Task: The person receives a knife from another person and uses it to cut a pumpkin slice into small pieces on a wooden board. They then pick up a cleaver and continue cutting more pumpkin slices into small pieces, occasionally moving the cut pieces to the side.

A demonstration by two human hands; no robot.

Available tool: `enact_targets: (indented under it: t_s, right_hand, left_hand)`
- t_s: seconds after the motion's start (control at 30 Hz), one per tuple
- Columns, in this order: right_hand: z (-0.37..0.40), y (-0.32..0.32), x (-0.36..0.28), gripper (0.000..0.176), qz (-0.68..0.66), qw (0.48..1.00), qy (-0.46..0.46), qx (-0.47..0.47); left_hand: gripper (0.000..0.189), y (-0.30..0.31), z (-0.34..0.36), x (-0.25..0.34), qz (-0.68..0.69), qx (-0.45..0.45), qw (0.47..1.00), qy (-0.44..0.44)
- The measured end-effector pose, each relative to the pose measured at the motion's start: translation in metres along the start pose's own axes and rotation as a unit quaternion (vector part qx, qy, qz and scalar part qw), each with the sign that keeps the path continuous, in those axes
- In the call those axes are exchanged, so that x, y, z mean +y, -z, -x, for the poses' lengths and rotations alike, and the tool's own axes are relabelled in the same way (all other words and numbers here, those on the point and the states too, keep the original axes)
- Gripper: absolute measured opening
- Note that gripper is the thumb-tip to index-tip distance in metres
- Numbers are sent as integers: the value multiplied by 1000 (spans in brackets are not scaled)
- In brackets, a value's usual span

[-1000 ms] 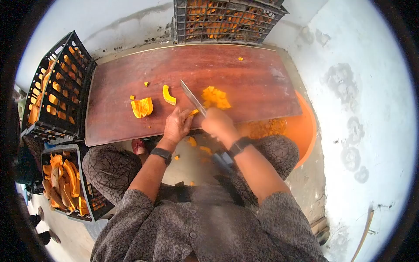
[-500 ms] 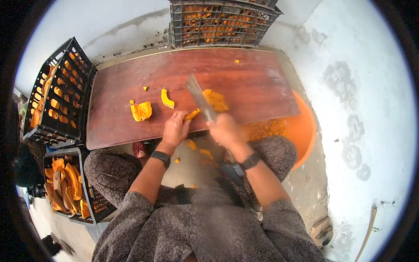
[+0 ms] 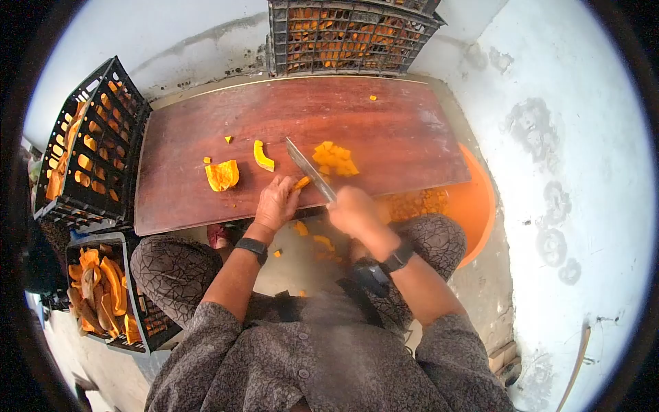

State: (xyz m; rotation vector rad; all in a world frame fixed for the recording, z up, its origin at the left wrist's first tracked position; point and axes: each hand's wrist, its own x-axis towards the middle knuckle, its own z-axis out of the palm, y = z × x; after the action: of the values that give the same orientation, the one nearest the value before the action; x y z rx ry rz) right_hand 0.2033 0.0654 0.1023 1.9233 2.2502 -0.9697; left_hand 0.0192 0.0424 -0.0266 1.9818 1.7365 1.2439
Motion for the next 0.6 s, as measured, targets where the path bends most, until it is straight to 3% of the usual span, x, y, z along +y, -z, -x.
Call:
enact_targets:
  t_s: [0.3,0.5,0.6]
  right_hand:
    - [0,1,-8,25,20,999,-23,-27]
    - [-13,-4,-8,27,78,995,45,-40]
    - [-20,-8,-20,23,67,996,-14,-65]
  left_hand:
    - [19,0,0,-2,17,6,1000,-13]
    - [17,0,0,1,4,-8,1000,-15]
    - [15,1,0,-1,-12,-16,1000,-12]
